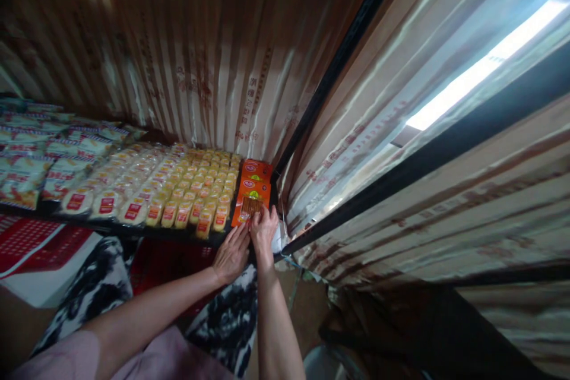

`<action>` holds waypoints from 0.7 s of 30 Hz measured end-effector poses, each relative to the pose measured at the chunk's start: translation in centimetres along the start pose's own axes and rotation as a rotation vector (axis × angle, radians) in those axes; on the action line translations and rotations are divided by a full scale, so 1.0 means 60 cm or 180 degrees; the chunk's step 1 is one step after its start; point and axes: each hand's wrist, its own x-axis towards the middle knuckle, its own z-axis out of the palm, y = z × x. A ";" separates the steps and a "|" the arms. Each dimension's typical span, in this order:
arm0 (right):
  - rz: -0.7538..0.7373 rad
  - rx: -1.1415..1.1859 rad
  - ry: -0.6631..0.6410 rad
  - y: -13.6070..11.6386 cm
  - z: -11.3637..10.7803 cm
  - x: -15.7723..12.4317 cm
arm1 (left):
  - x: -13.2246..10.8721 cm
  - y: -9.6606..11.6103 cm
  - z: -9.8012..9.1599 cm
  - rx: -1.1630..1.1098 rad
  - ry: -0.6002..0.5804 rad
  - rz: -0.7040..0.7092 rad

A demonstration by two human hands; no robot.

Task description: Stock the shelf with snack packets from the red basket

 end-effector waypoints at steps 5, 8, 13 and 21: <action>0.0057 0.0431 0.0355 -0.067 -0.008 -0.087 | -0.081 -0.010 -0.008 -0.0327 0.0071 0.0463; -0.0148 0.0820 0.0244 -0.110 -0.003 -0.162 | -0.139 -0.027 -0.010 -0.0711 -0.0033 0.0627; -0.0119 0.0930 -0.0637 -0.147 0.031 -0.273 | -0.215 -0.071 -0.025 -0.0802 -0.0840 -0.0840; 0.0730 -0.0276 -0.3050 -0.146 0.095 -0.334 | -0.279 -0.163 -0.059 -0.0601 -0.1370 -0.3543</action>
